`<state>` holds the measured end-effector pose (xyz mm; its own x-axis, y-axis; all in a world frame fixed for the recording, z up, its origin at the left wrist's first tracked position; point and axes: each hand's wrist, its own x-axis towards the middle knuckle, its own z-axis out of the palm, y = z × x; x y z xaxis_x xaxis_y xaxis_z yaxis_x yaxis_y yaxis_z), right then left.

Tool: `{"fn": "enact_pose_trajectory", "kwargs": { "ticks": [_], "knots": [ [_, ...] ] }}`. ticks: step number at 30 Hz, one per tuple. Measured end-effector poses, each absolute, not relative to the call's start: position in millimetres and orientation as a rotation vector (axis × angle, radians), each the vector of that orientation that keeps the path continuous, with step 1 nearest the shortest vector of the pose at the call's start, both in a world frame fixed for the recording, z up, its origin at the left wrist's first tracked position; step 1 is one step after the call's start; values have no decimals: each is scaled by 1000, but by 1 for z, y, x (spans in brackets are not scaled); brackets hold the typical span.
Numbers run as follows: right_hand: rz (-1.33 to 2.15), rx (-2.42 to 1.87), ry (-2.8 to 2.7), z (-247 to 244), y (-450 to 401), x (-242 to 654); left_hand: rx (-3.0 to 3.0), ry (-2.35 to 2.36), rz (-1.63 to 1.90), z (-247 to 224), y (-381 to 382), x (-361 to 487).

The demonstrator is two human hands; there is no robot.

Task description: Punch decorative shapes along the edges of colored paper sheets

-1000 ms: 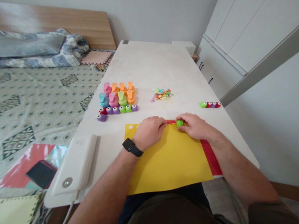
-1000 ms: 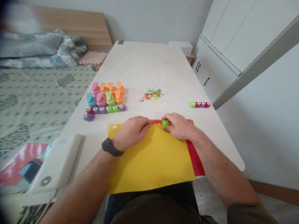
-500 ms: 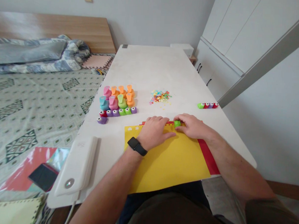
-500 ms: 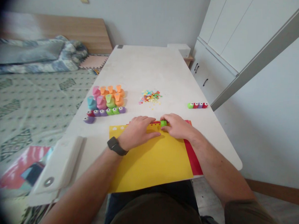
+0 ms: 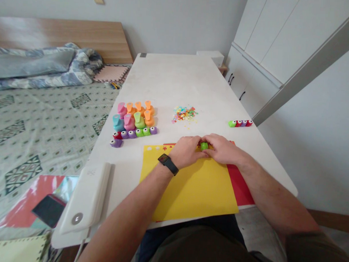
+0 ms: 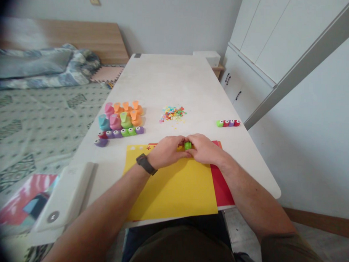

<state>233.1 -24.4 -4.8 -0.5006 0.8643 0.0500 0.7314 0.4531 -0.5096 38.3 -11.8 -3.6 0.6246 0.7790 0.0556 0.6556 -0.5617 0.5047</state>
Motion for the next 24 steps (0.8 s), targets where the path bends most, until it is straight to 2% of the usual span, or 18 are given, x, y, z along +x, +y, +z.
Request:
{"fn": "enact_pose_trajectory", "kwargs": {
  "ticks": [24],
  "knots": [
    [627,-1398,-2340,-5,-24,235,2503,1267,308,-1,-14,13]
  ]
}}
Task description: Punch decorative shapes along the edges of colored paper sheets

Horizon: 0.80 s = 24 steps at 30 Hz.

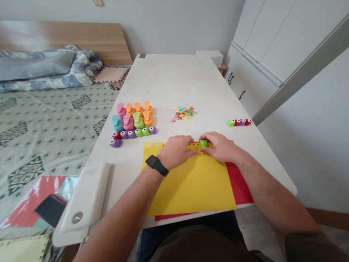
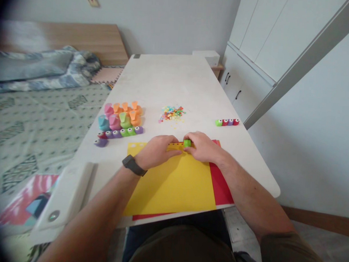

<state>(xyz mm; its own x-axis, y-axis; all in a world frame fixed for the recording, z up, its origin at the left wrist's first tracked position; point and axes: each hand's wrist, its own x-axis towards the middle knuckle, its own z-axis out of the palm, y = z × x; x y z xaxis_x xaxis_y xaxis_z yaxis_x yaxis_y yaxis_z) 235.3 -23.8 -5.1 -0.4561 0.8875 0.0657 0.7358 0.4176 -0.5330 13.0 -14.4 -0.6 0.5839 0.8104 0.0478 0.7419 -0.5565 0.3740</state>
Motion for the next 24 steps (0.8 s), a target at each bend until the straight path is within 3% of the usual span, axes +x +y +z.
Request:
{"fn": "enact_pose_trajectory", "kwargs": {
  "ticks": [15,24],
  "knots": [
    [648,-1431,-2005,-4,-22,237,2472,1315,255,-1,-18,5],
    [920,-1388,-1650,-17,-14,240,2461,1294,230,3,-19,4]
  ]
}}
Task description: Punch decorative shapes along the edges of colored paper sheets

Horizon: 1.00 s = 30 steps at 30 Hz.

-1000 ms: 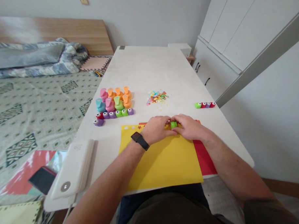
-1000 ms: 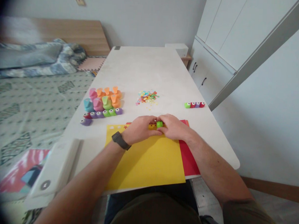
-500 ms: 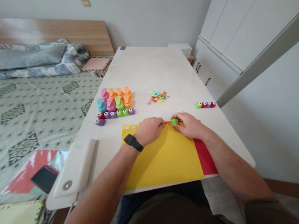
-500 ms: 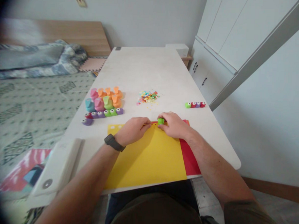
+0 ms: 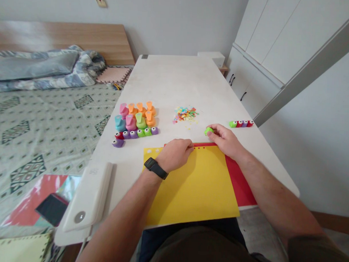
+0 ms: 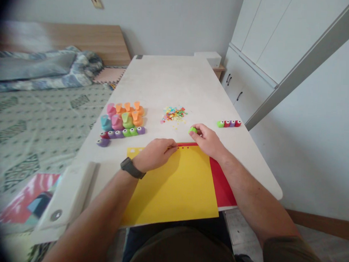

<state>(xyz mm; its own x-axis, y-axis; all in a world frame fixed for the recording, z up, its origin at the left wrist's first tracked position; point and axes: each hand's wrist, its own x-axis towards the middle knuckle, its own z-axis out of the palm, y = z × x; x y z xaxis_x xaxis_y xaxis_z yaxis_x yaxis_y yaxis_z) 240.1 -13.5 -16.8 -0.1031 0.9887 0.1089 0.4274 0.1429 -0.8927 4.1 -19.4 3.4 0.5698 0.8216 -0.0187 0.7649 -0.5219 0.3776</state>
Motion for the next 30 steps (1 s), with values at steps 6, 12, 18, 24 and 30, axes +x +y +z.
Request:
{"fn": "enact_pose_trajectory", "kwargs": {
  "ticks": [6,12,18,24,30],
  "knots": [
    [1179,-1246,-1382,-14,-13,237,2477,1260,187,6,-20,4],
    [1251,-1244,-1317,-17,-10,238,2458,1258,169,4,-20,3],
    [1236,-1273,-1333,-18,-10,239,2435,1269,241,-4,-21,-1],
    [1207,-1310,-1400,-15,13,229,2409,1265,292,-8,-25,-2],
    [1110,-1419,-1521,-16,57,209,2400,1238,322,-8,-27,-5]
  ]
}}
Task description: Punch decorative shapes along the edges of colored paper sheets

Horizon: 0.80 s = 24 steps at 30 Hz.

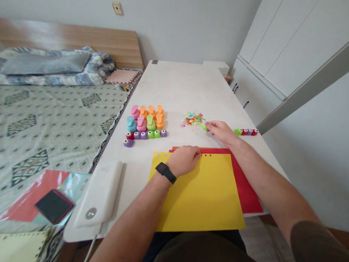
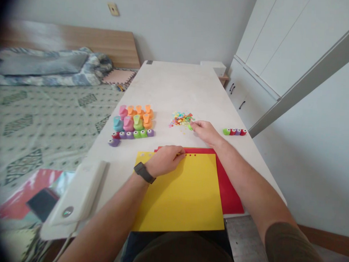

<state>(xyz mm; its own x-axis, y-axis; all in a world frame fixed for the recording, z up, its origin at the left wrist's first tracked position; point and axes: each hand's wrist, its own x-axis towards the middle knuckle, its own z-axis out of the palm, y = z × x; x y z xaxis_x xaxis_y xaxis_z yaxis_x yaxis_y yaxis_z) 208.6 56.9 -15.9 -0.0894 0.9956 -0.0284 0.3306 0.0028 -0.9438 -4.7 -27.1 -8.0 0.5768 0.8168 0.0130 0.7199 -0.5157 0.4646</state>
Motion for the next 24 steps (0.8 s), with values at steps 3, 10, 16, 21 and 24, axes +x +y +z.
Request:
{"fn": "enact_pose_trajectory", "kwargs": {
  "ticks": [3,10,16,21,24],
  "knots": [
    [1105,-1441,-1533,-15,68,201,2392,1231,330,-8,-28,-5],
    [1084,-1470,-1597,-13,70,195,2376,1246,325,-10,-29,-5],
    [1041,-1482,-1601,-16,69,197,2396,1237,340,-14,-28,-5],
    [1023,-1448,-1636,-7,61,189,2416,1246,333,-12,-29,-4],
    [995,-1353,-1760,4,55,171,2412,1252,333,-10,-30,-5]
  ]
}}
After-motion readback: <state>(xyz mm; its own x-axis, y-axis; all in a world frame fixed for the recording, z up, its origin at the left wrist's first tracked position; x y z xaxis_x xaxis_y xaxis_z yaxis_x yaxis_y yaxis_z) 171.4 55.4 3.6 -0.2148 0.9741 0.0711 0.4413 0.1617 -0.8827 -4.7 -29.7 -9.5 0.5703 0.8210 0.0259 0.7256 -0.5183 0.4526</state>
